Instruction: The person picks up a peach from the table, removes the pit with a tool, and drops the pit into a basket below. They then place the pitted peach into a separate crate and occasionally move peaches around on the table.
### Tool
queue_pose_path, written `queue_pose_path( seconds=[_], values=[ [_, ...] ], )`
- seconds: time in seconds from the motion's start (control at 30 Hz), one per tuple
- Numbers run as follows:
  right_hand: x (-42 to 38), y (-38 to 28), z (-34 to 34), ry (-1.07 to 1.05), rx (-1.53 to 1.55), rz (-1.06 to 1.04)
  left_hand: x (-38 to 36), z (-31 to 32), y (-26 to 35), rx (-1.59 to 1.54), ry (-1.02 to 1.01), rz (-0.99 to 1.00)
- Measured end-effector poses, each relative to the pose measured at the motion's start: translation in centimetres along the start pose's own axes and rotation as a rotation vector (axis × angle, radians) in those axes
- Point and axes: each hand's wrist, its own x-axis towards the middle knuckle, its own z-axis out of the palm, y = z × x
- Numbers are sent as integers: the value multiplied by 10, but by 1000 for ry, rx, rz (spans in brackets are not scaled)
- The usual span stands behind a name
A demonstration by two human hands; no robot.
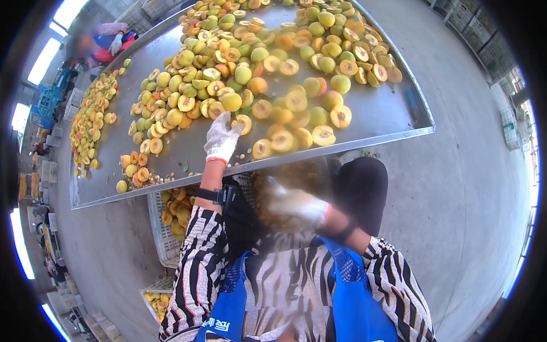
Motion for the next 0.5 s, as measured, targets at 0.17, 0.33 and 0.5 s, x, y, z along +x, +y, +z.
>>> queue_pose_path(
  seconds=[0.17,0.33,0.5],
  values=[
    [-21,-3,11,66,-10,-84,13,22,10,184,-115,71],
    [-14,7,17,160,-57,-322,-40,-8,24,-696,-129,-268],
    [-1,10,29,452,-561,-379,-104,-11,6,-1360,-217,-171]
  ],
)
